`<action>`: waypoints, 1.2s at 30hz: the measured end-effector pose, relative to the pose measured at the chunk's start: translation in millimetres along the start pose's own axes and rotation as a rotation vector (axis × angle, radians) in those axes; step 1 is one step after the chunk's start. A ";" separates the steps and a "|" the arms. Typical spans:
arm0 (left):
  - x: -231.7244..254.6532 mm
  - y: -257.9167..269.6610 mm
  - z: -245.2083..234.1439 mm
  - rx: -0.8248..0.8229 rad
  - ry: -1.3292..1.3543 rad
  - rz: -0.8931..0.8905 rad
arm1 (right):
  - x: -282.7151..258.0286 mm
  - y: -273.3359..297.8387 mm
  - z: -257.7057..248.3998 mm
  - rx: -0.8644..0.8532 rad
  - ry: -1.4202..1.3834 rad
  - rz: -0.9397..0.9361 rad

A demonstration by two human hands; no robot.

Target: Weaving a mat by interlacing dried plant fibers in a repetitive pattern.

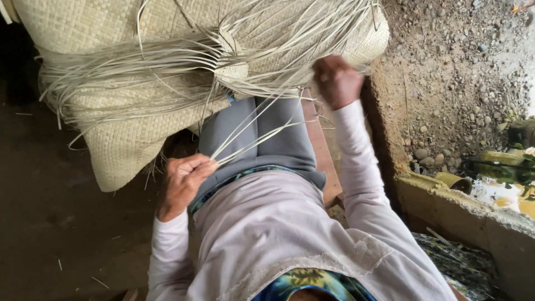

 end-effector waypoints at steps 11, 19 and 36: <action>-12.5 -4.9 -12.4 -0.104 0.037 -0.213 | 88.4 -21.3 -62.5 -0.016 0.295 0.075; 0.2 -15.5 20.8 -0.116 -0.239 0.156 | -155.6 -94.0 -124.6 -0.002 -0.988 -0.093; 7.1 -12.4 46.0 -0.185 -0.065 0.110 | -131.6 -33.7 -75.8 -0.176 -0.923 0.070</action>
Point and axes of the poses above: each hand's wrist, its own y-axis away from the middle knuckle, its own z-axis out of the palm, x = y × z, the point moved 8 cm from there along -y, towards the middle knuckle, and after that the axes turned 13 degrees about x, right-handed, at the moved point
